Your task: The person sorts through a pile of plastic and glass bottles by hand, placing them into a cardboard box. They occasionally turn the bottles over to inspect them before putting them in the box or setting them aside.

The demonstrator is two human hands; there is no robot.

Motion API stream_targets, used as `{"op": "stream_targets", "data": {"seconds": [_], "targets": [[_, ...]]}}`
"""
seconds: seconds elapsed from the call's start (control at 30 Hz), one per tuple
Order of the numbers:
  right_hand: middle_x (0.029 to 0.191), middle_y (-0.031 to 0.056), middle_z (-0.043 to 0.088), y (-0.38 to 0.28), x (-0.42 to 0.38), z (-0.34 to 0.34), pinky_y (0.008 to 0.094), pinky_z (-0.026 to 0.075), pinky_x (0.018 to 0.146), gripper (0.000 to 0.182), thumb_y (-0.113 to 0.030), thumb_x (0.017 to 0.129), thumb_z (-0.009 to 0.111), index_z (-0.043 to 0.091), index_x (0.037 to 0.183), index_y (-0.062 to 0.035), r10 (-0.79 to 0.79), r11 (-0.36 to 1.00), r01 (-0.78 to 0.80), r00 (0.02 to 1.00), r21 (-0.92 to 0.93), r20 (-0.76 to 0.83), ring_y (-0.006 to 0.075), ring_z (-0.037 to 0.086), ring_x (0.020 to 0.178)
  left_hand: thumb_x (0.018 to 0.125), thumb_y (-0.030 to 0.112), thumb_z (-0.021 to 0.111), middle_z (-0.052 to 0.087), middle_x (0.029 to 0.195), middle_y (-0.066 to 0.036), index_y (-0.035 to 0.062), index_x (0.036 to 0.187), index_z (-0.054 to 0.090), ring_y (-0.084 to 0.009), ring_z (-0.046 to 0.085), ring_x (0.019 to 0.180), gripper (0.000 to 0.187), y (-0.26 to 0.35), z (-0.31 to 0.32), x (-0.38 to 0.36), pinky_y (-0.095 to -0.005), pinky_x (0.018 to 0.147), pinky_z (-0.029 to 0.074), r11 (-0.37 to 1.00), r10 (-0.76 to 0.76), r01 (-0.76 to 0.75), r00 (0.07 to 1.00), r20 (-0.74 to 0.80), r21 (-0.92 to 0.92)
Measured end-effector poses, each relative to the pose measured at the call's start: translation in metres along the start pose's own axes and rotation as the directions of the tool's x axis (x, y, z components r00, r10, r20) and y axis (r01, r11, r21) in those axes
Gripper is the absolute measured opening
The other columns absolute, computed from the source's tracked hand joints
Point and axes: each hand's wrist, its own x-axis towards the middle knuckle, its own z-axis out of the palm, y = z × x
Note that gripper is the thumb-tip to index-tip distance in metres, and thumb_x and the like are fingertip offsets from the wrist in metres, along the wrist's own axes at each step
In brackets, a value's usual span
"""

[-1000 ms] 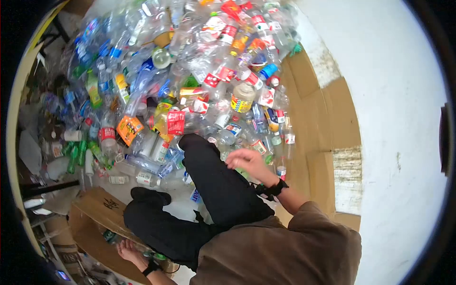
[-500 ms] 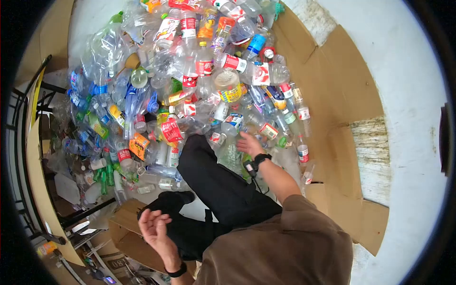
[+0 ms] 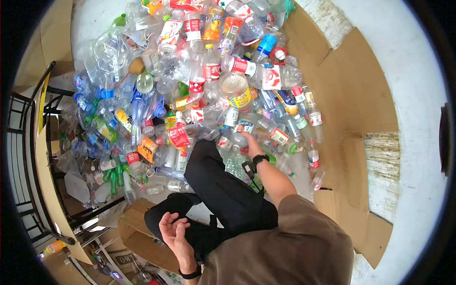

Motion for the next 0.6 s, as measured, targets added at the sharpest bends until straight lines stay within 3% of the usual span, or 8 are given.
{"op": "stream_targets", "data": {"seconds": [0.17,0.3,0.33,0.4,0.43,0.47,0.53,0.6], "targets": [[0.11,0.0059,0.067,0.011,-0.073,-0.049,0.0352,0.049,0.083,0.046,-0.037,0.084,0.063,0.059,0.12,-0.0089,-0.007,0.997,-0.016,0.95,0.073,0.311,0.0192,0.065,0.086,0.091,0.004,0.059,0.057,0.118,-0.013,-0.0001,0.134,0.045,-0.0191,0.062,0.092,0.045,0.009,0.013,0.007,-0.0303,0.077,0.054,0.999,0.033,-0.033,0.999,0.043,-0.001],[0.119,0.0084,0.065,-0.009,-0.154,-0.071,0.0399,0.044,0.099,0.059,-0.029,0.079,0.068,0.055,0.131,-0.0047,-0.138,0.987,0.079,0.864,0.141,0.485,0.023,0.061,0.112,0.09,0.001,0.058,0.055,0.12,-0.013,0.0004,0.135,0.043,-0.0182,0.062,0.095,0.047,0.016,0.02,0.003,-0.0295,0.079,0.053,0.997,0.074,-0.07,0.991,0.116,-0.041],[0.122,0.0106,0.063,-0.022,-0.181,-0.063,0.0405,0.043,0.101,0.065,-0.025,0.075,0.07,0.053,0.133,-0.0022,-0.325,0.941,0.332,0.83,0.066,0.453,0.0242,0.059,0.116,0.089,-0.001,0.058,0.054,0.12,-0.012,0.0011,0.135,0.043,-0.0174,0.062,0.096,0.049,0.018,0.02,0.001,-0.0286,0.079,0.053,0.995,0.083,-0.075,0.987,0.135,-0.062],[0.129,0.0149,0.057,-0.053,-0.235,-0.044,0.0407,0.041,0.104,0.075,-0.019,0.068,0.074,0.05,0.136,0.0009,-0.648,0.597,0.777,0.614,-0.199,0.451,0.0274,0.054,0.123,0.083,-0.001,0.064,0.054,0.122,-0.013,0.0007,0.136,0.042,-0.0192,0.06,0.102,0.057,0.013,0.015,-0.004,-0.0312,0.086,0.05,0.99,0.142,-0.138,0.977,0.159,-0.037],[0.133,0.017,0.054,-0.066,-0.262,-0.024,0.0403,0.04,0.105,0.079,-0.015,0.064,0.075,0.048,0.137,0.0016,-0.729,0.283,0.898,0.43,-0.338,0.533,0.0294,0.051,0.125,0.077,0.001,0.068,0.053,0.125,-0.015,0.0003,0.136,0.043,-0.0234,0.059,0.108,0.064,0.016,0.004,-0.015,-0.0354,0.092,0.048,0.916,0.334,-0.362,0.927,0.171,0.173],[0.133,0.017,0.054,-0.077,-0.286,-0.006,0.0403,0.04,0.105,0.079,-0.015,0.064,0.075,0.048,0.137,0.0016,-0.707,0.28,0.904,0.421,-0.322,0.568,0.0294,0.051,0.125,0.071,0.003,0.072,0.052,0.128,-0.017,-0.0001,0.136,0.044,-0.0276,0.057,0.114,0.071,0.021,0.003,-0.017,-0.0397,0.097,0.046,0.756,0.478,-0.537,0.843,0.245,0.373],[0.133,0.0194,0.051,-0.088,-0.327,0.036,0.0421,0.039,0.106,0.082,-0.012,0.061,0.076,0.047,0.137,-0.0005,-0.713,-0.184,0.921,0.116,-0.344,0.691,0.0352,0.049,0.125,0.066,0.003,0.074,0.046,0.141,-0.02,0.0016,0.144,0.037,-0.0349,0.042,0.133,0.087,0.04,-0.005,-0.029,-0.0474,0.112,0.031,0.485,0.637,-0.715,0.684,0.357,0.504],[0.132,0.0191,0.052,-0.088,-0.347,0.074,0.0446,0.04,0.104,0.083,-0.01,0.059,0.075,0.047,0.136,-0.0009,-0.607,-0.345,0.906,-0.015,-0.246,0.795,0.0369,0.05,0.123,0.065,0.008,0.078,0.037,0.148,-0.024,0.0029,0.144,0.037,-0.0471,0.031,0.139,0.09,0.044,-0.02,-0.039,-0.0562,0.114,0.026,0.236,0.732,-0.767,0.544,0.41,0.597]]}}
